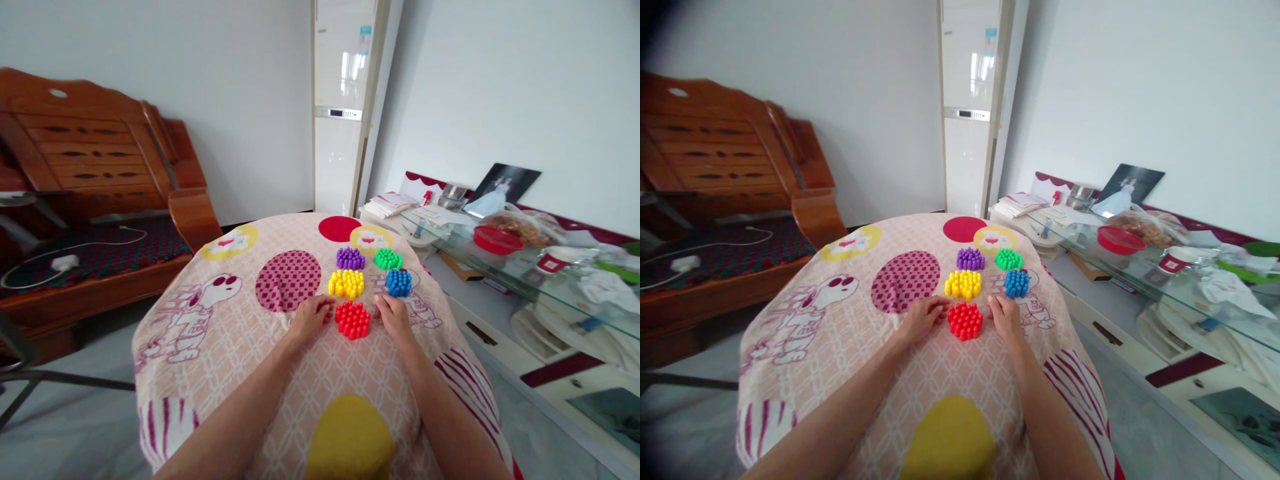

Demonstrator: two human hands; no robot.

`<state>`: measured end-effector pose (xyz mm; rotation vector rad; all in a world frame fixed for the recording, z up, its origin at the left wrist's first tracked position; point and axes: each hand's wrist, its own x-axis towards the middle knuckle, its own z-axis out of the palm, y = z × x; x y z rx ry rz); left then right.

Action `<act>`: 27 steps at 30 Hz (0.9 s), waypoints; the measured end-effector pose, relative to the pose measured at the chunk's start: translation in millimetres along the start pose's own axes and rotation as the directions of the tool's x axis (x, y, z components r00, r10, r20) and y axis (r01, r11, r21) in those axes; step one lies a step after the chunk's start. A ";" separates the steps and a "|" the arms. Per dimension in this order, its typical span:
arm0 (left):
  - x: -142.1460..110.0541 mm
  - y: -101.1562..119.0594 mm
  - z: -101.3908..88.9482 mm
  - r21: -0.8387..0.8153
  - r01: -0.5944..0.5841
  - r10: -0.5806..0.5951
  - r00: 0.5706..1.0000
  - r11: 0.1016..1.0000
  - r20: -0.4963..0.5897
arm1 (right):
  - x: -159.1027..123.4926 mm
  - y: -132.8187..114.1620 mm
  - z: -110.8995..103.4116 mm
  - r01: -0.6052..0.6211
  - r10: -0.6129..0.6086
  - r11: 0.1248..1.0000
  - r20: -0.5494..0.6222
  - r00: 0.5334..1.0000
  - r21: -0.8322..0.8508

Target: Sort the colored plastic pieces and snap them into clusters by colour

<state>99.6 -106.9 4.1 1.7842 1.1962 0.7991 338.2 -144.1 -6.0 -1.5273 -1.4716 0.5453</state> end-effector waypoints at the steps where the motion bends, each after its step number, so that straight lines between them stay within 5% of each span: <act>1: -0.4 -0.3 0.0 0.031 -0.022 0.022 1.000 0.999 -0.005 | -1.1 1.1 -0.7 -0.025 0.025 0.999 0.000 1.000 0.040; 9: -3.3 -1.5 -3.3 0.189 -0.127 0.138 0.990 0.974 -0.043 | -4.2 0.7 -2.4 -0.162 0.171 0.966 -0.031 0.985 0.203; 27: -9.2 -7.8 -2.6 0.074 -0.111 0.114 0.993 0.991 -0.034 | -8.0 2.4 -1.8 -0.212 0.229 0.947 -0.047 0.972 0.241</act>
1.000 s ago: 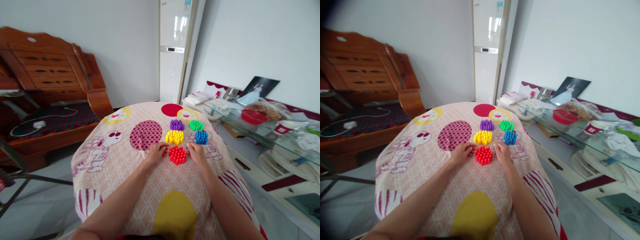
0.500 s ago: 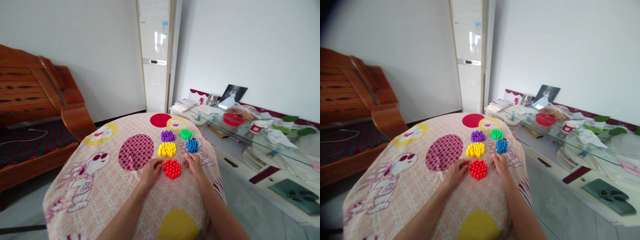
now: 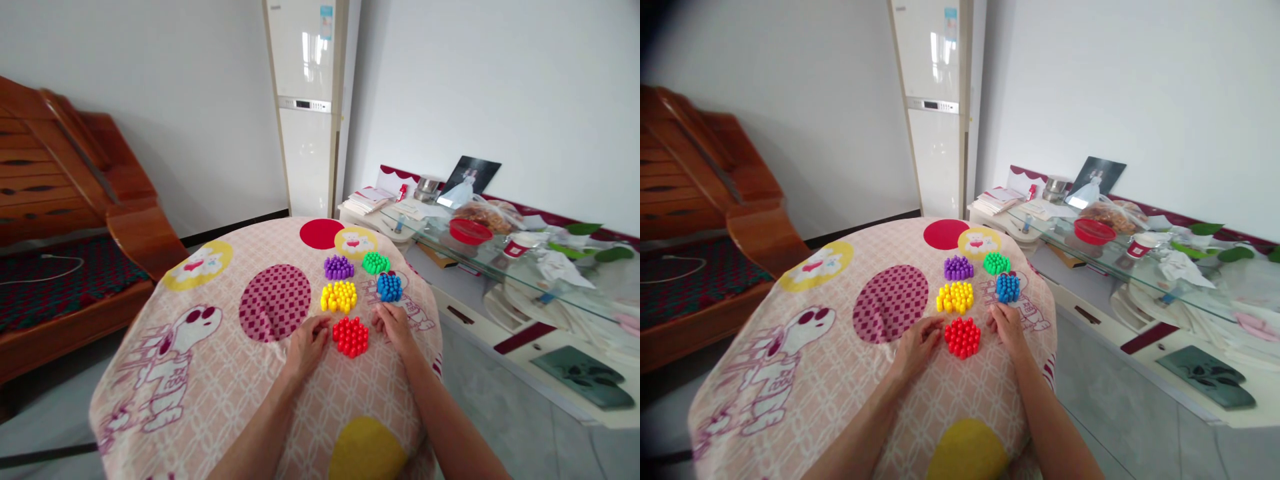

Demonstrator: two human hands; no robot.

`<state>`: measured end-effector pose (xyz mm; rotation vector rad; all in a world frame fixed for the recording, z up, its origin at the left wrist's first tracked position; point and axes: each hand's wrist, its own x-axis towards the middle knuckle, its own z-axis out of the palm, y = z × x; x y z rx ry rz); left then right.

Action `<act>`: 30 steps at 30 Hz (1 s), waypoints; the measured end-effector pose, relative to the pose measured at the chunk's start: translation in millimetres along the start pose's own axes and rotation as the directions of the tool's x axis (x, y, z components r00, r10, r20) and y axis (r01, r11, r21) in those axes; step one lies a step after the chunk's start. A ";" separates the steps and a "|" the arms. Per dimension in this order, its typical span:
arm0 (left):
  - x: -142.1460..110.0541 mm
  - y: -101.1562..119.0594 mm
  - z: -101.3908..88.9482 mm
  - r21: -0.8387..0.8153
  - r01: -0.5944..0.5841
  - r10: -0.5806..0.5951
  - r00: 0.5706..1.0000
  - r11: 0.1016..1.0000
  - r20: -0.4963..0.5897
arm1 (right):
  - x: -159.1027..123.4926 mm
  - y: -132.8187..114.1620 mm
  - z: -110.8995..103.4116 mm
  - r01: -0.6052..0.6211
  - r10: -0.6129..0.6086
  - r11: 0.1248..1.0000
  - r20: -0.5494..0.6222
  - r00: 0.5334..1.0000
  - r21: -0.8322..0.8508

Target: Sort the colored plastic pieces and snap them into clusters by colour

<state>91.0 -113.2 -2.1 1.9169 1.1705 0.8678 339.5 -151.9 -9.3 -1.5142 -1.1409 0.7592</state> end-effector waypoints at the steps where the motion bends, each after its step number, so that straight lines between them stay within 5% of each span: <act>1: -1.2 0.6 0.4 -0.018 -0.003 0.003 1.000 1.000 -0.018 | -1.2 0.2 0.4 0.001 -0.001 1.000 -0.001 1.000 -0.003; 5: -6.0 14.4 3.8 -0.011 -0.172 0.170 0.982 0.985 -0.080 | -4.4 0.0 -3.5 0.069 -0.098 0.988 -0.216 0.971 -0.140; 8: -6.8 37.3 13.5 0.114 -0.350 0.353 0.935 0.930 -0.010 | 6.1 -3.9 -18.0 0.119 -0.292 0.924 -0.468 0.834 -0.364; 10: -6.0 53.8 25.0 0.198 -0.444 0.431 0.896 0.874 0.107 | 21.9 -9.2 -31.3 0.082 -0.357 0.875 -0.523 0.774 -0.477; 14: -3.8 72.0 49.2 0.371 -0.500 0.400 0.860 0.782 0.317 | 60.9 -20.7 -43.6 -0.138 -0.232 0.806 -0.522 0.821 -0.575; 17: 2.4 63.8 47.6 0.506 -0.379 0.282 0.924 0.775 0.259 | 80.2 -25.3 -24.7 -0.190 -0.070 0.819 -0.423 0.903 -0.541; 21: 27.6 24.7 -3.7 0.565 -0.070 0.119 0.992 0.822 -0.050 | 83.7 -29.4 26.8 -0.063 0.031 0.964 -0.127 0.991 -0.258; 23: 43.0 -2.0 -41.5 0.558 0.111 0.020 0.974 0.822 -0.224 | 80.0 -32.2 48.9 -0.001 0.002 0.999 0.041 0.999 -0.040; 26: 58.8 -38.0 -85.8 0.476 0.346 -0.134 0.896 0.808 -0.424 | 76.5 -36.1 67.4 -0.002 0.001 1.000 0.074 0.997 0.005; 30: 68.1 -56.1 -91.8 0.305 0.392 -0.241 0.870 0.868 -0.430 | 75.1 -39.6 89.0 0.010 -0.002 0.987 0.051 0.999 -0.159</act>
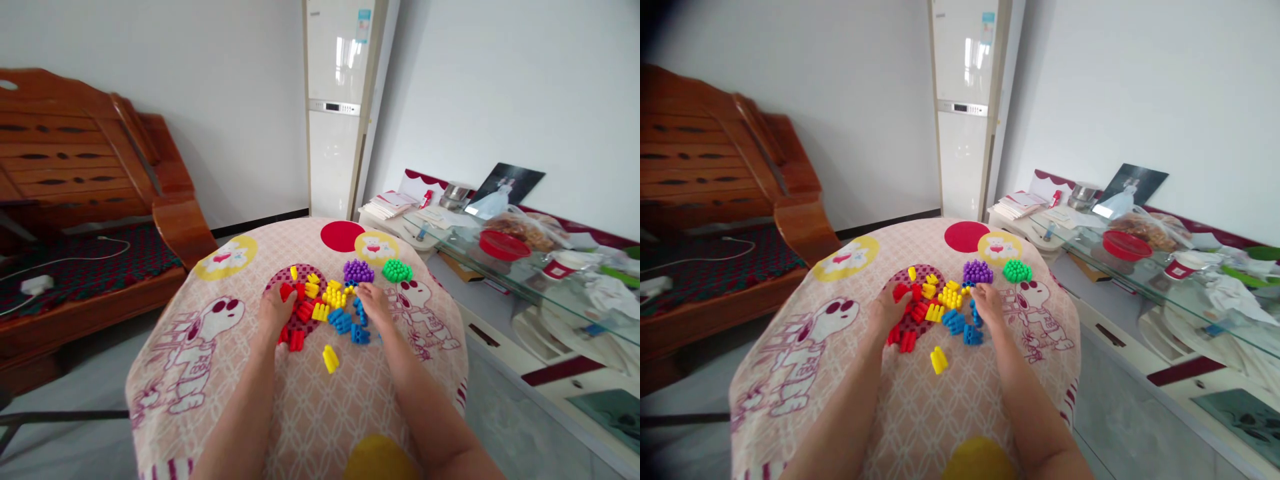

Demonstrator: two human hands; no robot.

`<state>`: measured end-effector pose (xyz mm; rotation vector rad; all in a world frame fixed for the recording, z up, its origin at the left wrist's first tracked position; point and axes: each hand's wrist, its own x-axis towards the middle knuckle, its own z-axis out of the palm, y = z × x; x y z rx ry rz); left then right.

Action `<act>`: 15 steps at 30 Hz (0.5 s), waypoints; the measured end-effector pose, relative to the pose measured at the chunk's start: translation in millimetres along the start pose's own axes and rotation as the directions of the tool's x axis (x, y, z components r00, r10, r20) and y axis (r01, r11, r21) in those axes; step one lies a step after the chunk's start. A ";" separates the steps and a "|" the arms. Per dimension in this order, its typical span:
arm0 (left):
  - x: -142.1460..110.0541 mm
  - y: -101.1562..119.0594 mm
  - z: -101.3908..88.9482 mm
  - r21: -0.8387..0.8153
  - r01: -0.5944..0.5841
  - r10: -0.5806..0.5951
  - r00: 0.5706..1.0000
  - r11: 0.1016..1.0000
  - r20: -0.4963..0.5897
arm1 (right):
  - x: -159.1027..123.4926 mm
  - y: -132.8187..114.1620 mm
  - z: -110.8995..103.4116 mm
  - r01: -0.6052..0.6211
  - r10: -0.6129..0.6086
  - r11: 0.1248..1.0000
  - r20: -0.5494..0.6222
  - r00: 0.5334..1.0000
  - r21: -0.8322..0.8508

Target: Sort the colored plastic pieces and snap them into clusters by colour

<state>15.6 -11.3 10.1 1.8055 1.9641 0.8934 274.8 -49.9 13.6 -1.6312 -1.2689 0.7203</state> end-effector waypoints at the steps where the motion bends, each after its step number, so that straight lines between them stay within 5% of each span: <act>1: -0.7 3.7 4.6 -0.059 -0.017 0.018 1.000 0.998 0.024 | -1.7 -3.3 8.2 0.000 -0.002 0.999 0.036 0.999 0.052; 5: -2.5 25.8 17.2 -0.419 -0.054 0.107 0.989 0.907 0.105 | -16.5 -25.4 40.2 0.009 -0.148 0.905 0.296 0.944 0.424; 9: 4.0 29.2 13.1 -0.747 -0.001 0.143 0.982 0.665 0.127 | -20.3 -43.1 35.3 -0.053 -0.204 0.866 0.448 0.871 0.497; 11: 8.0 21.3 10.0 -0.775 -0.003 0.134 0.985 0.632 0.105 | -9.9 -40.9 15.1 0.014 -0.190 0.886 0.336 0.922 0.464; 13: 11.9 10.1 8.7 -0.740 -0.031 0.107 0.993 0.671 0.055 | 7.7 -30.5 -13.5 0.115 -0.155 0.925 0.085 0.984 0.363; 15: 15.4 -1.1 9.0 -0.695 -0.044 0.084 0.996 0.717 0.023 | 28.6 -14.5 -46.6 0.179 -0.139 0.963 -0.197 0.970 0.202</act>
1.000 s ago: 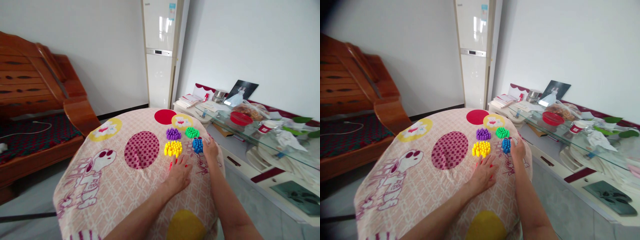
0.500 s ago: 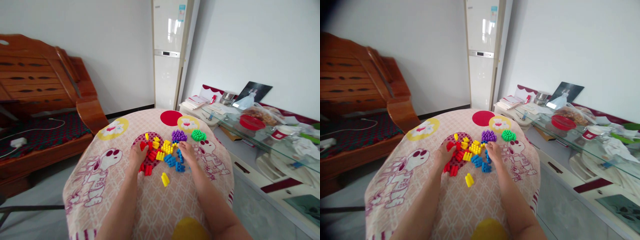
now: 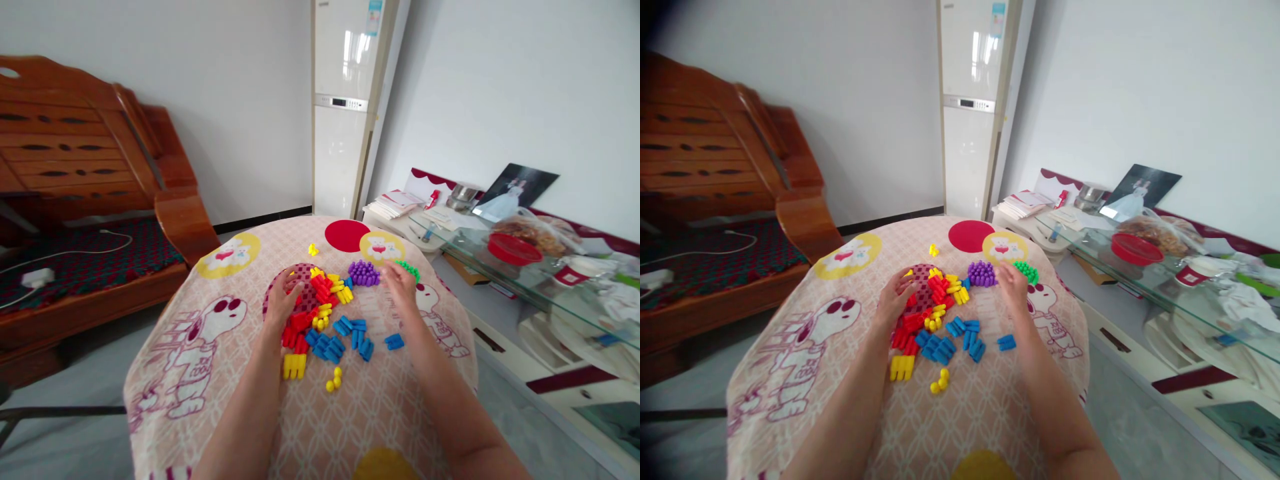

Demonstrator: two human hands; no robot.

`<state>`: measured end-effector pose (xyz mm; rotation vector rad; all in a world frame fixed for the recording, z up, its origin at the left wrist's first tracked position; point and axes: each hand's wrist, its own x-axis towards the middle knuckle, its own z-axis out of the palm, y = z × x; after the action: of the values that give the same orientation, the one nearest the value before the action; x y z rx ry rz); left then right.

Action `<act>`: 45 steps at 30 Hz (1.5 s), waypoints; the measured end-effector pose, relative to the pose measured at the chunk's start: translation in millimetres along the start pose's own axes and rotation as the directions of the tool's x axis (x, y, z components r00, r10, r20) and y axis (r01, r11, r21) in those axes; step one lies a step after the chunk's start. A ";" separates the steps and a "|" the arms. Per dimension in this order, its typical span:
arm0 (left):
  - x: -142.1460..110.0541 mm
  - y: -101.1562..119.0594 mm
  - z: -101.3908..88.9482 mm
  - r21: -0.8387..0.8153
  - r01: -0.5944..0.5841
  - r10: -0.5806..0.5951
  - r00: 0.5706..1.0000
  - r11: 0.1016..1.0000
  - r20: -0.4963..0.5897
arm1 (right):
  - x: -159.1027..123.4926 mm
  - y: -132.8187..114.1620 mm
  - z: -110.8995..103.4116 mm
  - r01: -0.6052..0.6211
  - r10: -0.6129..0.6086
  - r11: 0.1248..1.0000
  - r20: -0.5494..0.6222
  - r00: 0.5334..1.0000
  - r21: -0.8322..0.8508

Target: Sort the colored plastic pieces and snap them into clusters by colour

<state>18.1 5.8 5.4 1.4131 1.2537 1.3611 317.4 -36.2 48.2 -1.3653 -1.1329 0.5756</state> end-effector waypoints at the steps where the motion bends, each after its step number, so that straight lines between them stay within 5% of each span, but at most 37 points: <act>1: 1.2 -3.8 -3.0 0.021 0.004 -0.004 1.000 1.000 -0.014 | 12.3 7.0 -16.4 0.026 -0.039 0.993 -0.112 0.993 -0.115; 4: 3.7 -12.1 -7.6 0.061 0.027 -0.023 0.998 0.998 -0.058 | 45.1 26.7 -58.7 -0.075 -0.081 0.872 -0.294 0.952 -0.484; 8: 4.7 -17.6 -7.3 0.087 0.073 -0.064 0.993 0.993 -0.102 | 74.0 42.9 -78.1 -0.250 0.069 0.694 -0.282 0.957 -0.676; 10: 4.6 -19.0 -7.2 0.098 0.102 -0.091 0.990 0.990 -0.110 | 80.4 45.3 -69.2 -0.244 0.118 0.687 -0.227 0.967 -0.685; 13: 4.5 -20.0 -8.4 0.116 0.117 -0.105 0.989 0.986 -0.106 | 79.5 42.2 -41.7 -0.127 0.167 0.814 0.019 0.986 -0.566; 16: 4.3 -20.5 -9.2 0.138 0.113 -0.104 0.992 0.984 -0.076 | 74.1 35.2 -12.2 -0.110 0.217 0.941 0.320 0.922 -0.319; 21: 3.7 -18.4 -5.8 0.210 0.080 -0.074 0.997 0.974 -0.038 | 81.7 25.7 22.2 -0.045 0.084 0.891 0.066 0.994 -0.452; 25: 2.7 -11.5 -1.9 0.269 0.074 -0.077 0.997 0.960 0.000 | 83.1 19.2 51.0 0.018 0.102 0.816 0.174 0.979 -0.578; 28: 1.6 -4.5 1.0 0.268 0.091 -0.103 0.994 0.959 0.030 | 65.3 13.2 75.1 0.074 0.121 0.879 0.371 0.921 -0.471; 32: -3.9 6.9 6.8 0.171 0.074 -0.092 0.990 0.983 0.103 | 25.1 -0.2 97.4 -0.035 0.089 0.994 0.600 0.795 -0.100; 38: -12.6 24.3 13.6 -0.212 0.119 -0.079 0.979 0.970 0.188 | -12.4 -38.7 99.4 -0.184 -0.039 0.962 0.768 0.640 0.202; 41: -9.4 24.2 9.9 -0.301 0.061 -0.012 0.986 0.952 0.163 | 0.0 -43.5 83.3 -0.169 -0.035 0.961 0.704 0.709 0.217; 45: 0.3 10.6 -4.3 -0.102 -0.038 0.037 0.999 0.994 -0.013 | 36.7 -17.8 48.6 0.013 0.038 0.986 0.300 0.953 -0.165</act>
<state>15.2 3.5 16.2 1.3657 1.1529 1.4398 284.8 14.7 67.5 -1.4601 -1.4470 0.7313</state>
